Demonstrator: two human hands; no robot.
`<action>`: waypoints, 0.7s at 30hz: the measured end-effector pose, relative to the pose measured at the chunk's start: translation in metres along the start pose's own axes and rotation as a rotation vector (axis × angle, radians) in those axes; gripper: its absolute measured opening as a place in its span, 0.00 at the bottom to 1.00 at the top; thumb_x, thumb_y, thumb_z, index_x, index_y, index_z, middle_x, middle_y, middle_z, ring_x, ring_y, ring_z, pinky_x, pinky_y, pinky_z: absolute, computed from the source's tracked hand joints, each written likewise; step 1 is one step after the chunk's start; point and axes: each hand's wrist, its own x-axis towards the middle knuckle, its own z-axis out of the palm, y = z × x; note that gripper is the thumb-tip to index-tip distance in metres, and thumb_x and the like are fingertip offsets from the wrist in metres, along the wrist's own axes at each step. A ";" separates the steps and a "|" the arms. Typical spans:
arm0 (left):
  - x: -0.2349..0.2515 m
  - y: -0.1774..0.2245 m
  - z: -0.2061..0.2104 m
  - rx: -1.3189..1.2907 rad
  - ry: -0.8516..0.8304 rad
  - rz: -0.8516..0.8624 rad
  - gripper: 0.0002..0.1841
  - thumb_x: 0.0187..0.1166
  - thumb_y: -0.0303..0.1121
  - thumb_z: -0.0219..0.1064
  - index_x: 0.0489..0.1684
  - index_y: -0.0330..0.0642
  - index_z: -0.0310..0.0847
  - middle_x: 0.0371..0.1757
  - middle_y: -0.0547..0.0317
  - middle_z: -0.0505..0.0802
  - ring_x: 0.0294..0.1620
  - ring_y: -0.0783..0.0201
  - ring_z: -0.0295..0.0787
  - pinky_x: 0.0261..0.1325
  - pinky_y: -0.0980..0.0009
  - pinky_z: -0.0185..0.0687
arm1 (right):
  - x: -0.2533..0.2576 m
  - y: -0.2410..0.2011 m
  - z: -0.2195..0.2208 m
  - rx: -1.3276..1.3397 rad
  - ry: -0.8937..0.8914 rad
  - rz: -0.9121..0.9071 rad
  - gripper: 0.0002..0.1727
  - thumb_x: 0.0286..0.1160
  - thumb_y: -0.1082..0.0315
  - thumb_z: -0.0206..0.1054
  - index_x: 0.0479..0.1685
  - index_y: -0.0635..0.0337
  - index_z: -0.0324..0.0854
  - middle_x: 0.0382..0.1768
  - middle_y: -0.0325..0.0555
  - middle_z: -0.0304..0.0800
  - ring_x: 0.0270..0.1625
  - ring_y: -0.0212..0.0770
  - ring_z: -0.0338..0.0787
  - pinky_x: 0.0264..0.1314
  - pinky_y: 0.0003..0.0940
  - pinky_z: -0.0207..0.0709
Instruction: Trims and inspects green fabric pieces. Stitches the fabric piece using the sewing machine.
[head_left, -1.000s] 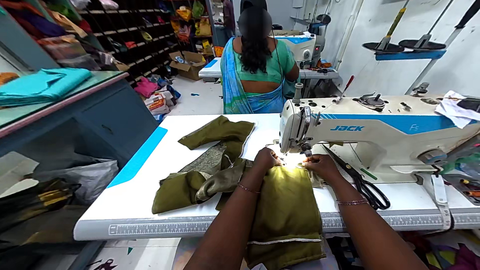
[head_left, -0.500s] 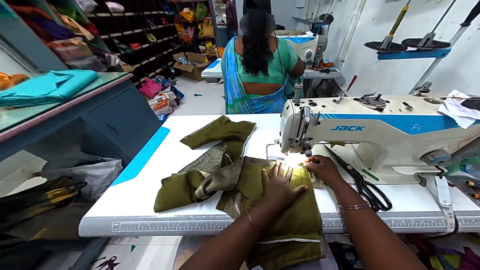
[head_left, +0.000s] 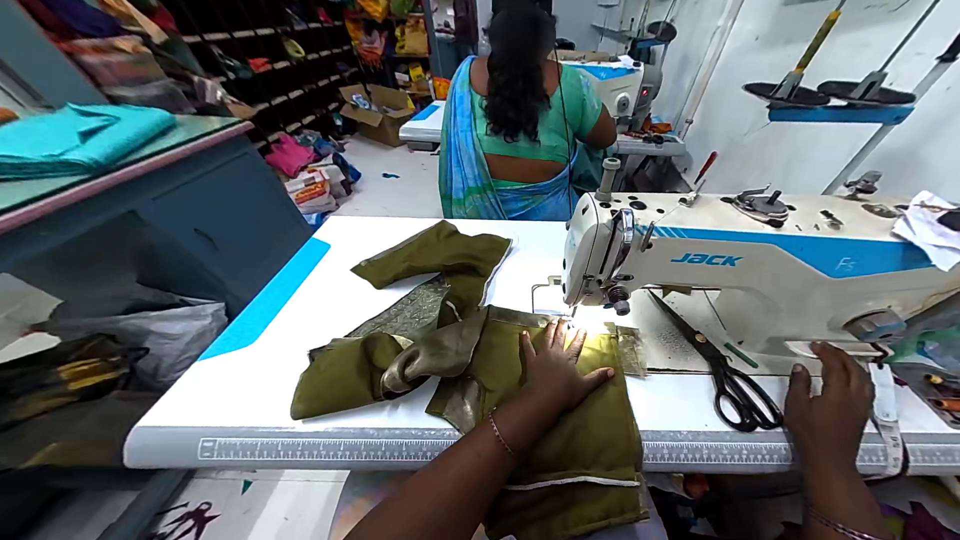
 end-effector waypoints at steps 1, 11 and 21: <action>0.001 0.000 -0.002 -0.005 -0.007 -0.002 0.45 0.80 0.73 0.53 0.97 0.63 0.52 0.98 0.52 0.51 0.99 0.48 0.37 0.88 0.25 0.20 | -0.001 0.001 0.001 0.016 0.007 -0.004 0.24 0.85 0.70 0.52 0.74 0.77 0.74 0.77 0.76 0.74 0.82 0.77 0.70 0.85 0.68 0.57; 0.001 0.002 0.004 0.051 -0.041 -0.024 0.47 0.76 0.78 0.49 0.97 0.70 0.49 0.99 0.54 0.48 0.99 0.50 0.34 0.89 0.27 0.17 | -0.002 -0.002 0.001 -0.052 -0.030 0.097 0.22 0.75 0.88 0.51 0.57 0.71 0.89 0.63 0.70 0.88 0.71 0.77 0.81 0.77 0.71 0.64; 0.002 0.000 0.002 0.047 -0.027 -0.007 0.46 0.76 0.77 0.51 0.96 0.70 0.51 0.98 0.54 0.51 0.99 0.50 0.36 0.88 0.26 0.19 | -0.010 -0.008 -0.001 -0.052 0.139 0.027 0.24 0.77 0.80 0.49 0.71 0.75 0.78 0.72 0.76 0.79 0.77 0.79 0.74 0.82 0.68 0.59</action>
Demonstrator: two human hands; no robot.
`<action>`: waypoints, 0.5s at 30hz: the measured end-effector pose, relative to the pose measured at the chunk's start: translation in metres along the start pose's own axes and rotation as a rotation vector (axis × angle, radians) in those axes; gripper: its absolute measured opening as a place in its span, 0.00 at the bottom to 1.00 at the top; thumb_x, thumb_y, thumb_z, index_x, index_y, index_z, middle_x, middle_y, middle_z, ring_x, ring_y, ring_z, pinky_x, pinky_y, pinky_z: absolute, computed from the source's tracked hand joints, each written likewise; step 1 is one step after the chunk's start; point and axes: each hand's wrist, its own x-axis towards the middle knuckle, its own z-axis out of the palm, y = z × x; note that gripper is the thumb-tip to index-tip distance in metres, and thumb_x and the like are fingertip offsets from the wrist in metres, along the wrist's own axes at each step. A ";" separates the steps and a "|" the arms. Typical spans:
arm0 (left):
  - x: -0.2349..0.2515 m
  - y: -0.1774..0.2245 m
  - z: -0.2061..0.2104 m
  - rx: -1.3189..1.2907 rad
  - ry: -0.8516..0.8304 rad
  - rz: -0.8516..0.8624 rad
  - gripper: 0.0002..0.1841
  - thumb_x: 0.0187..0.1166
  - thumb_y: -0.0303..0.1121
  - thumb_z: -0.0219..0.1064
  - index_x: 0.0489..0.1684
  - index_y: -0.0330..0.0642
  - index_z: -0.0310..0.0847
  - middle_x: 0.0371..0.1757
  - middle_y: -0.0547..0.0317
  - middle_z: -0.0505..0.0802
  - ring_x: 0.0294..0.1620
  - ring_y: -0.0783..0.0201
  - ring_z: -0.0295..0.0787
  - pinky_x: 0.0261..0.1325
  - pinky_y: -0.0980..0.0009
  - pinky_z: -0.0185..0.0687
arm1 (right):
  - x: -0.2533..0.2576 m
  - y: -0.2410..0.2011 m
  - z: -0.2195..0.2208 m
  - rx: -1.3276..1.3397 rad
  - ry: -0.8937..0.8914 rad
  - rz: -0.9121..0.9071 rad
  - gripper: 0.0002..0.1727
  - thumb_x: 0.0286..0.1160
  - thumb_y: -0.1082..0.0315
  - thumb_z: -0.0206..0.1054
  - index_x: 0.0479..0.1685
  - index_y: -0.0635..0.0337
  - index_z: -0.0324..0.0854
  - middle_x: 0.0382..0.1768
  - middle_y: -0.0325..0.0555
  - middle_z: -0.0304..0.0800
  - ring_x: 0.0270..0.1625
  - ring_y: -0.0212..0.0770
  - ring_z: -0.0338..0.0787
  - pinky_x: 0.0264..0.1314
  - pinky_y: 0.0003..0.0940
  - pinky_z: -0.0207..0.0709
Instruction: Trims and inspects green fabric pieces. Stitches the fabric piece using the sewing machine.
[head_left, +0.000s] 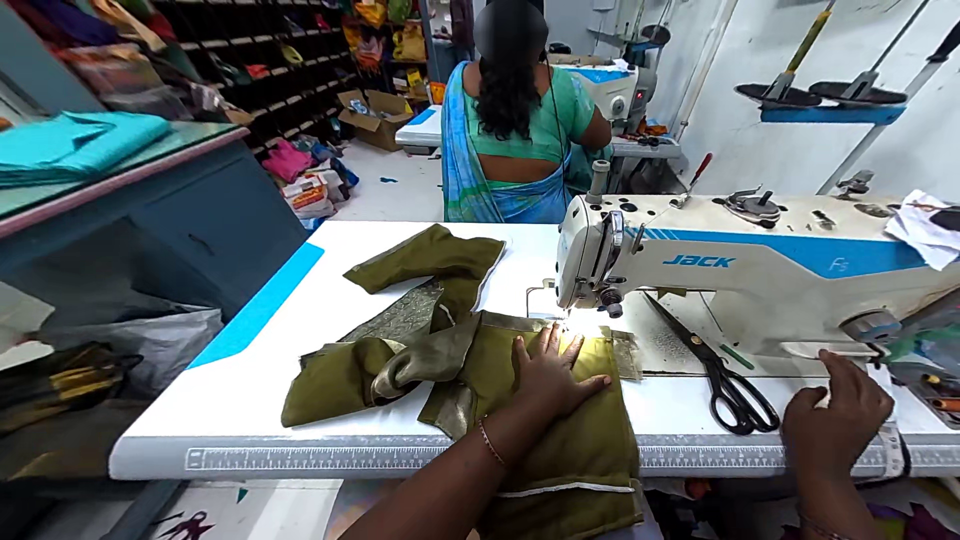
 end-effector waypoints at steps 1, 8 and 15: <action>0.001 -0.001 -0.001 -0.001 0.004 0.004 0.46 0.77 0.77 0.51 0.96 0.69 0.51 0.98 0.54 0.51 0.99 0.50 0.37 0.88 0.26 0.19 | -0.004 -0.004 -0.003 0.009 0.025 0.002 0.24 0.78 0.79 0.50 0.70 0.76 0.79 0.69 0.79 0.79 0.75 0.81 0.75 0.80 0.69 0.60; 0.004 -0.008 -0.008 -0.052 0.048 0.050 0.43 0.79 0.73 0.55 0.94 0.66 0.59 0.98 0.55 0.54 0.98 0.48 0.41 0.88 0.24 0.22 | -0.075 -0.099 -0.024 0.523 -0.291 -0.319 0.12 0.68 0.70 0.60 0.32 0.63 0.91 0.35 0.51 0.94 0.36 0.40 0.92 0.40 0.32 0.87; -0.039 0.009 0.001 -0.032 0.067 0.147 0.32 0.94 0.53 0.50 0.92 0.45 0.61 0.93 0.38 0.61 0.95 0.38 0.51 0.90 0.34 0.43 | -0.116 -0.150 -0.059 0.342 -0.541 0.137 0.14 0.74 0.67 0.60 0.42 0.63 0.91 0.29 0.47 0.93 0.29 0.42 0.92 0.33 0.42 0.86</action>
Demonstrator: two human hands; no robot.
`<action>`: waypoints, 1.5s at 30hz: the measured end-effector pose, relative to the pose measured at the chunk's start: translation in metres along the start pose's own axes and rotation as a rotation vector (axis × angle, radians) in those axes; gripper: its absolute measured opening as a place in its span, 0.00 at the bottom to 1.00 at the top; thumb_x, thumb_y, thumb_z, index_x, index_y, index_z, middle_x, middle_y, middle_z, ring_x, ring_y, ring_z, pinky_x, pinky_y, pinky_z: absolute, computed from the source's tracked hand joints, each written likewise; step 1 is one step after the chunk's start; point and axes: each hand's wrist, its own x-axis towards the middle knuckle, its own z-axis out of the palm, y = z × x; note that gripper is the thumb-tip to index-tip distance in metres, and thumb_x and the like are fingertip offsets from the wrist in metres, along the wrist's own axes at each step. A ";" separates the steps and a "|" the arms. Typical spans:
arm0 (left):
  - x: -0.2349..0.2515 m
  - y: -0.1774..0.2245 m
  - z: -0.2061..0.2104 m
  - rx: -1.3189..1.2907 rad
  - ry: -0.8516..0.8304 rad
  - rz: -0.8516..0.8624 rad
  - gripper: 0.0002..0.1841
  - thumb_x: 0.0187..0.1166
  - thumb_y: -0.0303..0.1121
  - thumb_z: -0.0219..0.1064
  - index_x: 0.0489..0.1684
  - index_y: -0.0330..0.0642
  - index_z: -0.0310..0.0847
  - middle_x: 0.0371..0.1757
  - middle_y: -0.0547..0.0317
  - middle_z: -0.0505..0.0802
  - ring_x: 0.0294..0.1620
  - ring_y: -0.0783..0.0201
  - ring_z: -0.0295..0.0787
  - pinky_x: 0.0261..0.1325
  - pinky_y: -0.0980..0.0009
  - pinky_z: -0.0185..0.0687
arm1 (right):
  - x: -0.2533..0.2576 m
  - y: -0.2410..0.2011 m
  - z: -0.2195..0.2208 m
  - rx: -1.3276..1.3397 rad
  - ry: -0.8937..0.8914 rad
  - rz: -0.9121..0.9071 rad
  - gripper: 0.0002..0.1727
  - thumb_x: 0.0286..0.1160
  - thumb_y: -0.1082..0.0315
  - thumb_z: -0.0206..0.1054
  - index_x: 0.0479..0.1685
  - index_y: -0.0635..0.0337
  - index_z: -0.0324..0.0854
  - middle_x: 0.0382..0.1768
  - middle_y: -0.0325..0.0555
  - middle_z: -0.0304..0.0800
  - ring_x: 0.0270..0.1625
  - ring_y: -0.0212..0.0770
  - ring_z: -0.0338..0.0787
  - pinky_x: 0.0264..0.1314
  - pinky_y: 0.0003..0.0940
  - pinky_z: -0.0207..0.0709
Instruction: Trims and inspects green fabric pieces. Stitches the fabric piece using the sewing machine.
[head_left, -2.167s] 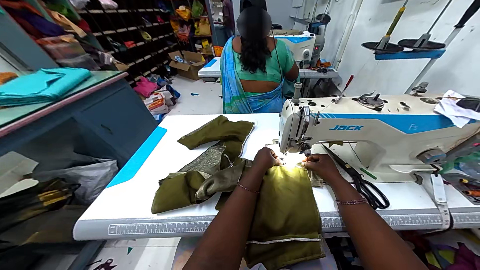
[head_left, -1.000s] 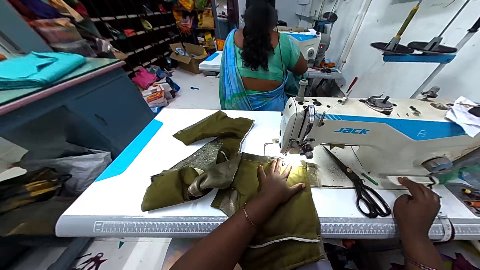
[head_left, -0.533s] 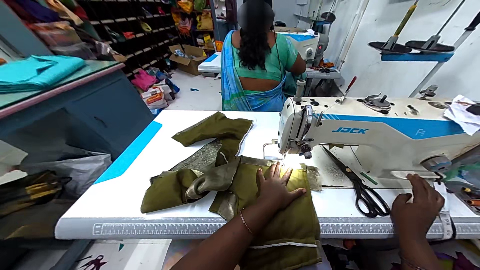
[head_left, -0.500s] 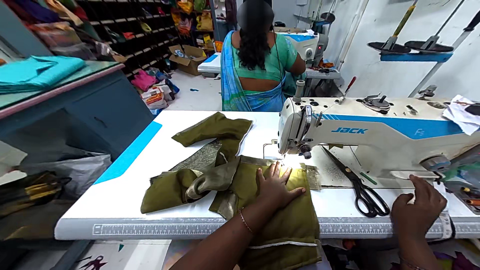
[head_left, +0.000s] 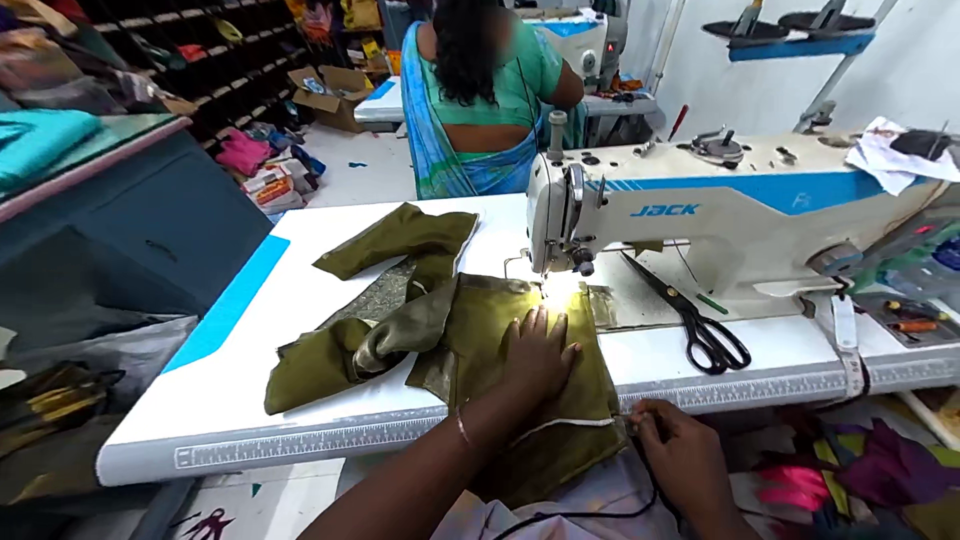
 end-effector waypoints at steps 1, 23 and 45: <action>-0.009 0.004 0.005 0.001 -0.005 0.039 0.30 0.94 0.49 0.50 0.90 0.43 0.65 0.92 0.40 0.66 0.93 0.40 0.57 0.89 0.37 0.51 | -0.002 -0.001 -0.003 0.055 -0.057 0.088 0.13 0.77 0.67 0.60 0.47 0.62 0.88 0.33 0.46 0.94 0.33 0.42 0.94 0.38 0.43 0.88; -0.061 0.004 0.058 -0.225 0.404 0.506 0.07 0.78 0.29 0.69 0.41 0.38 0.94 0.42 0.52 0.94 0.46 0.56 0.93 0.53 0.62 0.90 | -0.008 -0.028 -0.005 1.234 -0.285 0.780 0.17 0.84 0.80 0.46 0.65 0.67 0.74 0.46 0.47 0.89 0.45 0.37 0.92 0.53 0.32 0.88; -0.065 0.001 0.053 -0.484 0.395 0.354 0.06 0.76 0.31 0.74 0.40 0.40 0.95 0.43 0.59 0.94 0.42 0.73 0.90 0.48 0.78 0.86 | 0.005 -0.032 0.001 0.795 -0.305 0.534 0.06 0.78 0.77 0.69 0.44 0.64 0.92 0.44 0.43 0.92 0.45 0.31 0.89 0.51 0.28 0.83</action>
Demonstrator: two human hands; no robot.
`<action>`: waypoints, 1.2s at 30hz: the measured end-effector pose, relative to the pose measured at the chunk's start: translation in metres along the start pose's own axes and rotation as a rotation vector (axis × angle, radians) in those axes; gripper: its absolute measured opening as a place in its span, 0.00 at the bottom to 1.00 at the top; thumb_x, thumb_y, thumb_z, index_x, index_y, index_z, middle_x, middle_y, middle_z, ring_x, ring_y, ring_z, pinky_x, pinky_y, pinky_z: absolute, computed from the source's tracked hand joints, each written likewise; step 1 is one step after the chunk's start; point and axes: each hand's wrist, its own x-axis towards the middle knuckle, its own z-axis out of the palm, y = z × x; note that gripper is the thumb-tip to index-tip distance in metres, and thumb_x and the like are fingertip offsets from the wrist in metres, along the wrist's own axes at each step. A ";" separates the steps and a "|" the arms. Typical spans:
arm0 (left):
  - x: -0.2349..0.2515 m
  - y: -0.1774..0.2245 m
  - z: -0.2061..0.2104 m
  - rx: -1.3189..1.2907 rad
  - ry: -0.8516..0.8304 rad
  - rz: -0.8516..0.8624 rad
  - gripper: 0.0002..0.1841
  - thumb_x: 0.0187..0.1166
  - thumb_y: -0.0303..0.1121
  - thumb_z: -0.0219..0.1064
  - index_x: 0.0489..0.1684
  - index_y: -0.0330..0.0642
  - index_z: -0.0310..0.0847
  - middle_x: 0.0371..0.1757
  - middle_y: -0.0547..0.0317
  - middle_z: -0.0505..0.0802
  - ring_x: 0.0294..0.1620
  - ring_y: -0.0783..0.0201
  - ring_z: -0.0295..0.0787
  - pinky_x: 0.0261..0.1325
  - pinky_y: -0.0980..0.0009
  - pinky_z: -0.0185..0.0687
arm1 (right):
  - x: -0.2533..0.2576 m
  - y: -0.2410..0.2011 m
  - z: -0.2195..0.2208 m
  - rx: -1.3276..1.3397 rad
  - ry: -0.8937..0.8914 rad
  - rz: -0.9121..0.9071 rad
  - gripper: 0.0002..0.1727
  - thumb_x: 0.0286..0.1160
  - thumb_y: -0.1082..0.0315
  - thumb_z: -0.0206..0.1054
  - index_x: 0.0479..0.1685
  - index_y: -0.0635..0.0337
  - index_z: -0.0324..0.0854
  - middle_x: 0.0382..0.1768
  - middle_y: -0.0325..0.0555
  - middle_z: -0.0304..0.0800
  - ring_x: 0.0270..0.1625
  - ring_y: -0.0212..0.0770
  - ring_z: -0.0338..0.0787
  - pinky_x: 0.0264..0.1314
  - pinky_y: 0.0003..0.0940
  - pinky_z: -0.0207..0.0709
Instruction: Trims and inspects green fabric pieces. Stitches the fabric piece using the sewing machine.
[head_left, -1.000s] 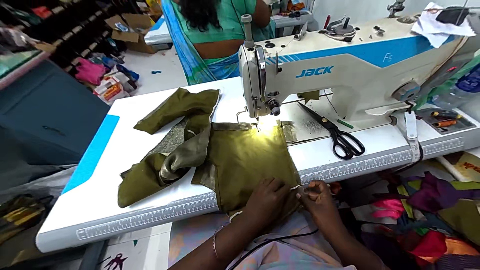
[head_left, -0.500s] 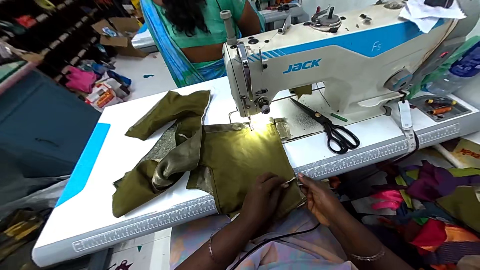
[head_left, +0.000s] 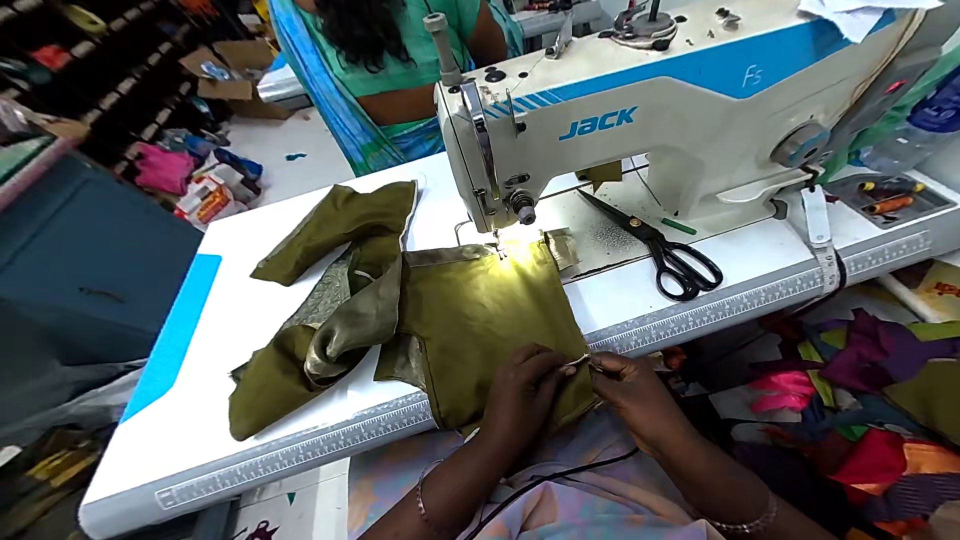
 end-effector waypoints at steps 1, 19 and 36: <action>0.000 0.000 0.000 0.001 0.003 0.004 0.05 0.76 0.31 0.74 0.40 0.41 0.95 0.43 0.59 0.94 0.42 0.73 0.90 0.48 0.78 0.86 | -0.001 0.001 0.001 -0.001 0.013 -0.012 0.06 0.79 0.76 0.69 0.45 0.63 0.92 0.44 0.43 0.93 0.44 0.31 0.89 0.50 0.27 0.83; -0.006 0.000 0.005 0.093 0.054 0.129 0.14 0.75 0.42 0.76 0.44 0.40 0.95 0.44 0.57 0.92 0.46 0.70 0.89 0.51 0.80 0.84 | -0.007 0.008 0.010 0.429 0.070 0.014 0.10 0.81 0.82 0.61 0.50 0.66 0.87 0.35 0.45 0.94 0.35 0.31 0.92 0.42 0.26 0.87; -0.027 0.007 0.026 0.426 -0.041 0.239 0.36 0.60 0.39 0.82 0.71 0.33 0.81 0.58 0.43 0.89 0.59 0.47 0.87 0.62 0.51 0.83 | -0.007 0.007 0.009 0.387 0.132 -0.035 0.27 0.74 0.83 0.68 0.71 0.54 0.71 0.31 0.43 0.92 0.32 0.33 0.92 0.42 0.29 0.88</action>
